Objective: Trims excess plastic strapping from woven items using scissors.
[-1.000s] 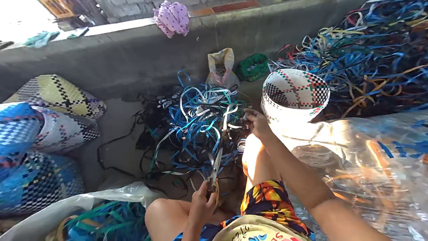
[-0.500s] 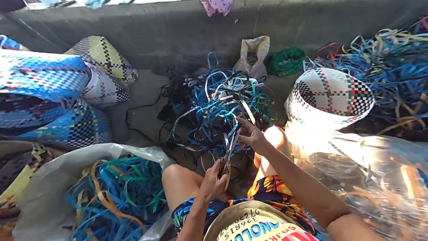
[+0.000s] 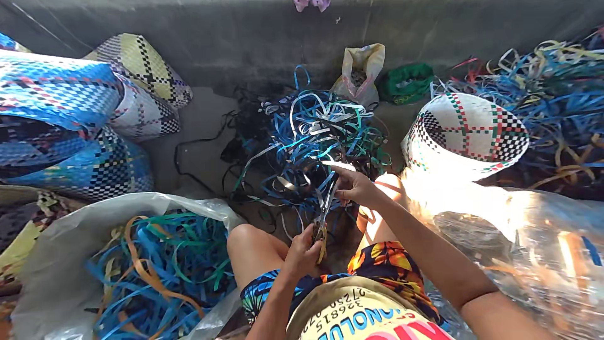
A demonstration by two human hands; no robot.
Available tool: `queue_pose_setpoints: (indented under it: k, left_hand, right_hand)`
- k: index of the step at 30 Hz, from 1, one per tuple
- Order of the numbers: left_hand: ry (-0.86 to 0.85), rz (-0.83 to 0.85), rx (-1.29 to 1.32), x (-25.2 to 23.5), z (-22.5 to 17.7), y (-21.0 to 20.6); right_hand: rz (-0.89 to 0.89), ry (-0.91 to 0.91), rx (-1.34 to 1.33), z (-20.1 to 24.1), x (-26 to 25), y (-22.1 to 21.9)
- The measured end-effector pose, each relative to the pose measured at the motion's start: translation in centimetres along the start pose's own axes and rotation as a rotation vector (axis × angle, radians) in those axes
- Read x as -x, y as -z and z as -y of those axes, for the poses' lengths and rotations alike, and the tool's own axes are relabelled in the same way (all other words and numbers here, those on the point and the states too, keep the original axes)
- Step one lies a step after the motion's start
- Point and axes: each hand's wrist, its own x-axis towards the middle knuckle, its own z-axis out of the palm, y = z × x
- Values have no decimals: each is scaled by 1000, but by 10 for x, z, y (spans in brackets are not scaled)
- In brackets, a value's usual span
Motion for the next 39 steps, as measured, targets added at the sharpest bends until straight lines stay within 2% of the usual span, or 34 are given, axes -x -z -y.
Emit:
queue_pose_setpoints:
  k: [6, 8, 12, 14, 19, 25, 28, 32, 34, 39]
  left_hand:
    - [32, -59, 38, 4, 3, -6]
    - [-12, -91, 8, 5, 9, -6]
    - [-64, -81, -84, 9, 15, -5]
    - [-56, -66, -80, 8, 17, -6]
    - [-59, -94, -37, -1, 11, -8]
    - [-77, -138, -24, -9, 2, -4]
    - [-80, -128, -86, -9, 3, 2]
    - [-37, -85, -90, -5, 6, 7]
    - [-12, -65, -110, -2, 5, 6]
    - [43, -27, -114, 2, 4, 0]
  right_hand:
    - [-62, -75, 112, -4, -5, -3]
    - [-166, -68, -20, -7, -5, -6]
    - [-550, 10, -451, -9, -16, -13]
    - [-616, 13, -580, -3, -18, -17]
    - [-504, -44, -689, 3, -8, -37]
    - [-410, 0, -630, -3, -1, -51]
    - [-359, 15, -509, -1, 0, -45]
    - [-172, -36, -247, 3, 6, -28]
    - [-108, -52, -206, 0, 6, -26]
    - [-213, -83, -271, -6, 5, -36]
